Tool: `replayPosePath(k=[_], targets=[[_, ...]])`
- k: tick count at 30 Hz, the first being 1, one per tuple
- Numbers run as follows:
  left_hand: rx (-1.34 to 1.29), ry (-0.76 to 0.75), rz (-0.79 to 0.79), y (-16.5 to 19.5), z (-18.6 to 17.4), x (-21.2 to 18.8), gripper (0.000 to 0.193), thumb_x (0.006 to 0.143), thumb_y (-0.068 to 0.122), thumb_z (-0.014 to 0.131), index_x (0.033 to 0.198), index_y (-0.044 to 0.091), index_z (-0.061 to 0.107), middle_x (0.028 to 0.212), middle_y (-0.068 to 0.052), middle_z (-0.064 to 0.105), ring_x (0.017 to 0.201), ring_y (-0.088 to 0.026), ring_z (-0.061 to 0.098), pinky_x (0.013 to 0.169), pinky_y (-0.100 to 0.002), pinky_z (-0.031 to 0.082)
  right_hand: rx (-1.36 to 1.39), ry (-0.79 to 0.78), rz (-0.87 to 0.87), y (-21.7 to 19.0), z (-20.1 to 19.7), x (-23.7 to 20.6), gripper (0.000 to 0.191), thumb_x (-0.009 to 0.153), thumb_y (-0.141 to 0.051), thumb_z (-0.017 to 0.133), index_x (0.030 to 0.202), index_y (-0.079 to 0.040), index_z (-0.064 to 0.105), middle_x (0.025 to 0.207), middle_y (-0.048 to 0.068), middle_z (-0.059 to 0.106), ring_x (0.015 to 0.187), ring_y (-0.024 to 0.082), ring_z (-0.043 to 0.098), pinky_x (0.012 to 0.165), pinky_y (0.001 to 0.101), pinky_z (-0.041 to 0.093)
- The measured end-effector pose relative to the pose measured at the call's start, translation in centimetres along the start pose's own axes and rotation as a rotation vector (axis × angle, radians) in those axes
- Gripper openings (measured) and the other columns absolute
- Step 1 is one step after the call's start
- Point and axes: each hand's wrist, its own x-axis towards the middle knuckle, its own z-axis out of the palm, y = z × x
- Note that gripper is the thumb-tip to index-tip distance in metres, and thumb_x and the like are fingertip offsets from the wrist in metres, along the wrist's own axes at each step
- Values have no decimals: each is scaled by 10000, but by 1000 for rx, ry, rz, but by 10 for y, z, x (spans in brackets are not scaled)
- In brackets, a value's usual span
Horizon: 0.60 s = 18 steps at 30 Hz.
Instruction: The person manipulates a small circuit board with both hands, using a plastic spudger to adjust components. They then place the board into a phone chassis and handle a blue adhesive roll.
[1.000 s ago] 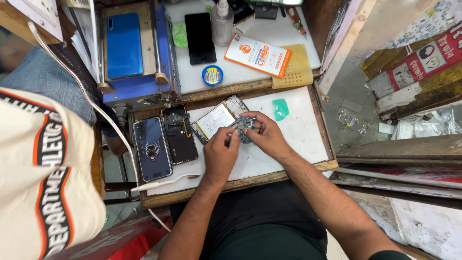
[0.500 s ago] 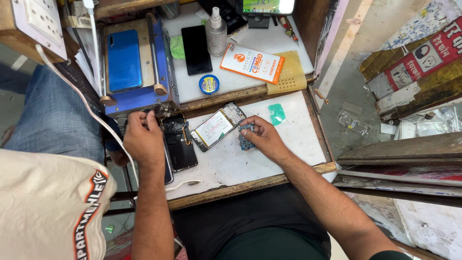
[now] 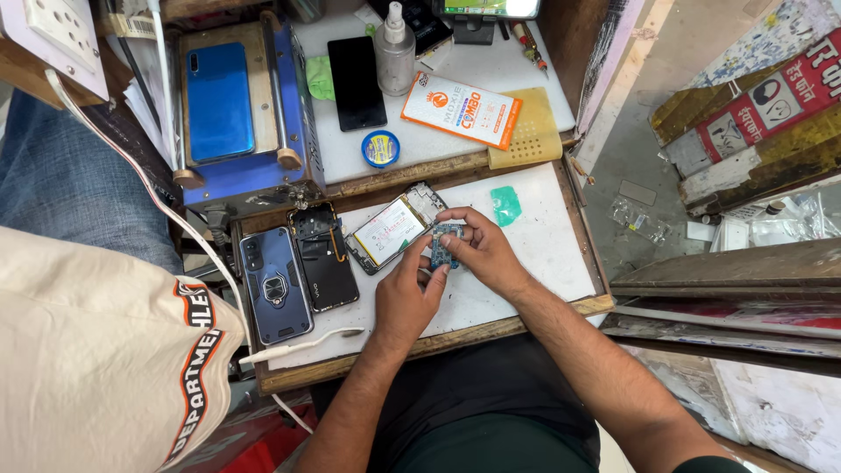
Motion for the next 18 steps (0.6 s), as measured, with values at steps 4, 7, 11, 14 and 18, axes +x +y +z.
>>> replayPosePath(k=[4,7,11,14,18], targets=[[-37,-3,22,-6,3,1,554,920,151,763,1425,141,534,913,-62,769,755,-186,785,657,-327,632,-38,-18,-12,-2,3,0,389,975,-29,657,1346,-20,544,1002,13,698,863,42,652,739,219,594],[-31,-46,38,-13,4,0,702,900,157,776,1515,152,437,895,-61,753,764,-190,779,666,-330,636,-100,-39,-37,-2,2,-1,412,965,-17,675,1359,-25,553,966,13,680,852,39,642,730,208,574],[16,-84,45,-18,6,-1,869,869,180,812,1583,171,317,862,-48,751,749,-189,773,663,-332,630,-129,-65,-36,2,0,-2,392,968,-35,677,1341,-28,560,955,-6,684,855,25,640,732,191,555],[62,-102,54,-18,7,0,900,861,201,829,1590,193,302,825,-34,751,732,-179,773,652,-327,629,-222,-43,-27,5,-1,-2,354,1002,-64,683,1348,-32,615,841,-22,601,737,18,509,626,189,450],[66,-105,46,-17,8,0,916,854,218,842,1586,183,293,797,-29,743,710,-175,766,634,-325,621,-202,-42,-28,4,-1,-3,363,1031,-96,627,1387,-53,573,799,-44,591,697,8,494,614,179,438]])
